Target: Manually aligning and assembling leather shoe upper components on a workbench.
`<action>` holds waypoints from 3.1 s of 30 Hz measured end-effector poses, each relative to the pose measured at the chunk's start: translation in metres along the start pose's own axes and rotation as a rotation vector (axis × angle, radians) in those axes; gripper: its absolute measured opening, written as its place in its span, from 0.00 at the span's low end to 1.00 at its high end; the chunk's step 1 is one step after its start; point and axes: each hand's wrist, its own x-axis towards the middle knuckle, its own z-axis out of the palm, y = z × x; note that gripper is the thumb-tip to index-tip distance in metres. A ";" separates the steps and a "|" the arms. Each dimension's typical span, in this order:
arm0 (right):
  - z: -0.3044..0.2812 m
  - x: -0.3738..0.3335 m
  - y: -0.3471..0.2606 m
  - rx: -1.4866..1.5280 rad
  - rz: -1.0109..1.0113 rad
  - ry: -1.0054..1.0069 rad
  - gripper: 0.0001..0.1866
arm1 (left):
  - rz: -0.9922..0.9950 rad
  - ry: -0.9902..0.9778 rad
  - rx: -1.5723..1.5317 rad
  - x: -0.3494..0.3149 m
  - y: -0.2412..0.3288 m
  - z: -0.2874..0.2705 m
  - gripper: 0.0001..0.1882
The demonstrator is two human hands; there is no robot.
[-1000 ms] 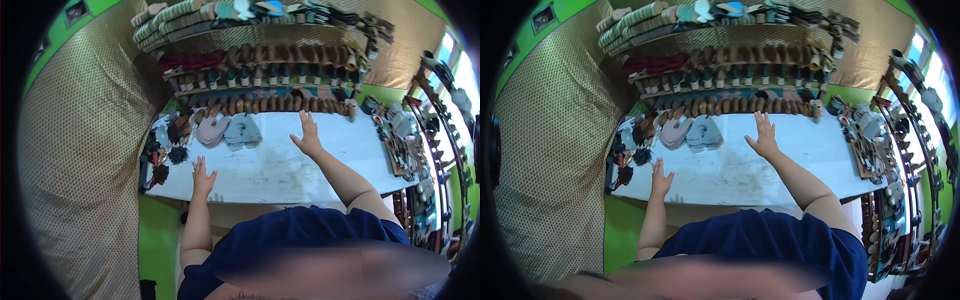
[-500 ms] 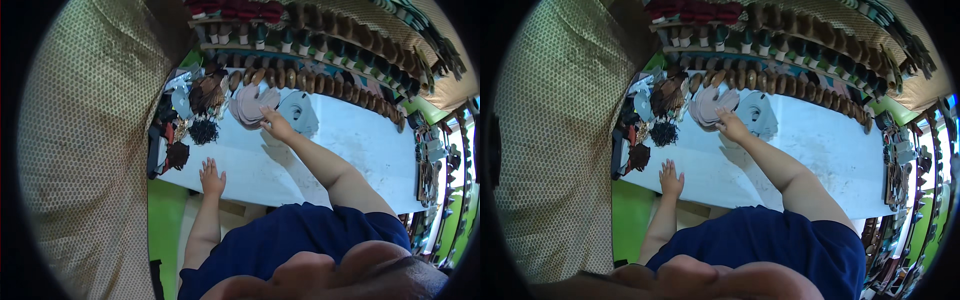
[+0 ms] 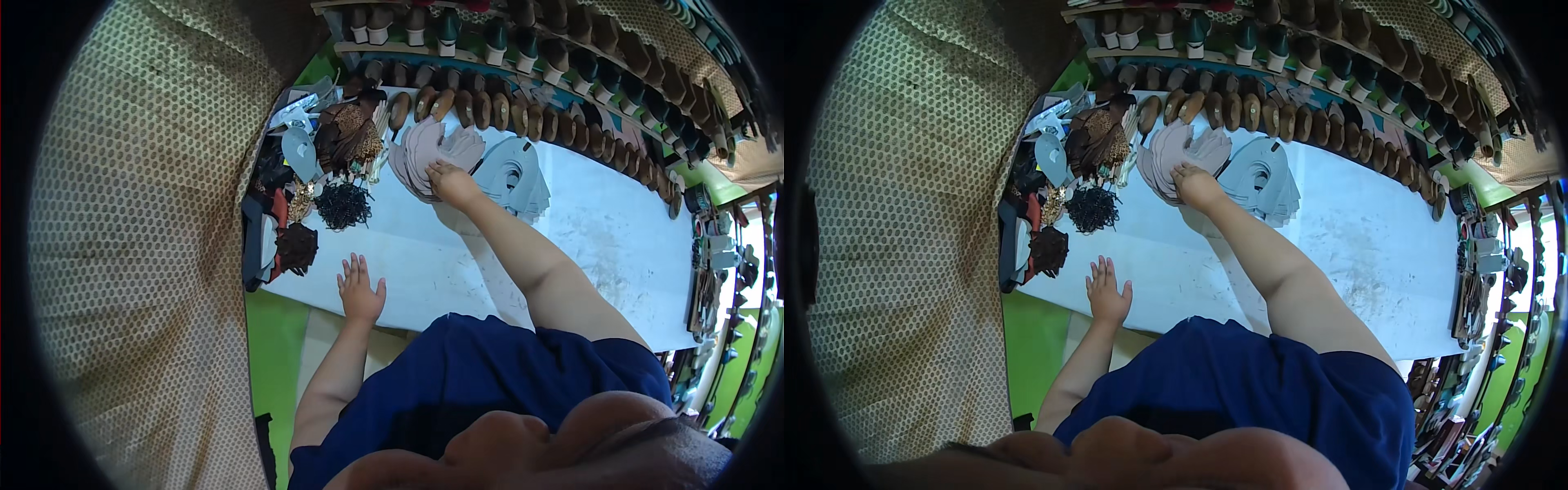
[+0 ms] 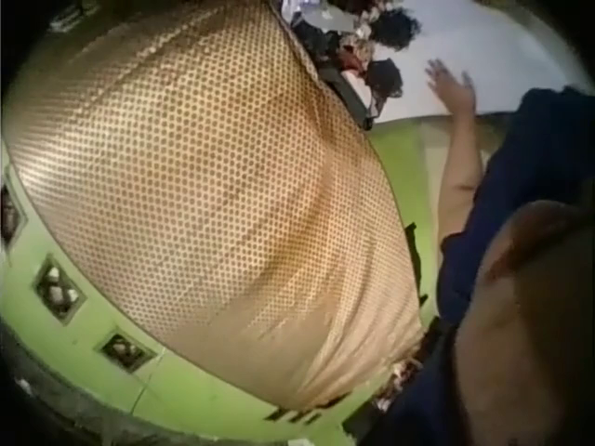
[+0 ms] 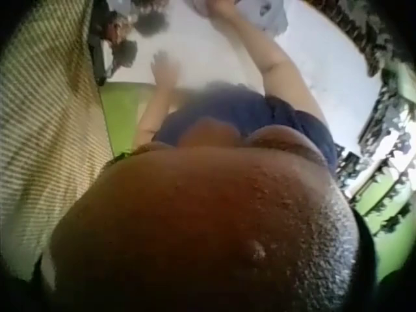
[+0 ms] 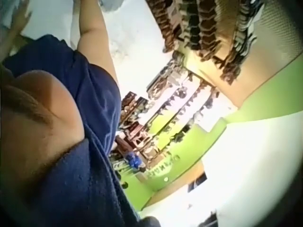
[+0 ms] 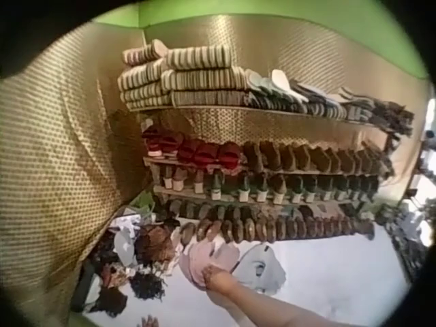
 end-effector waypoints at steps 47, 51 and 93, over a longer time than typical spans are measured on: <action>-0.117 -0.291 -0.052 0.527 0.176 -0.293 0.13 | -0.241 0.012 0.134 -0.021 0.047 0.021 0.41; -0.111 -0.247 -0.057 0.404 0.245 -0.301 0.08 | -0.091 -0.016 0.088 -0.001 0.030 0.010 0.44; -0.055 0.170 -0.174 1.374 0.437 0.151 0.03 | 0.245 -0.159 -0.092 0.078 -0.089 -0.028 0.46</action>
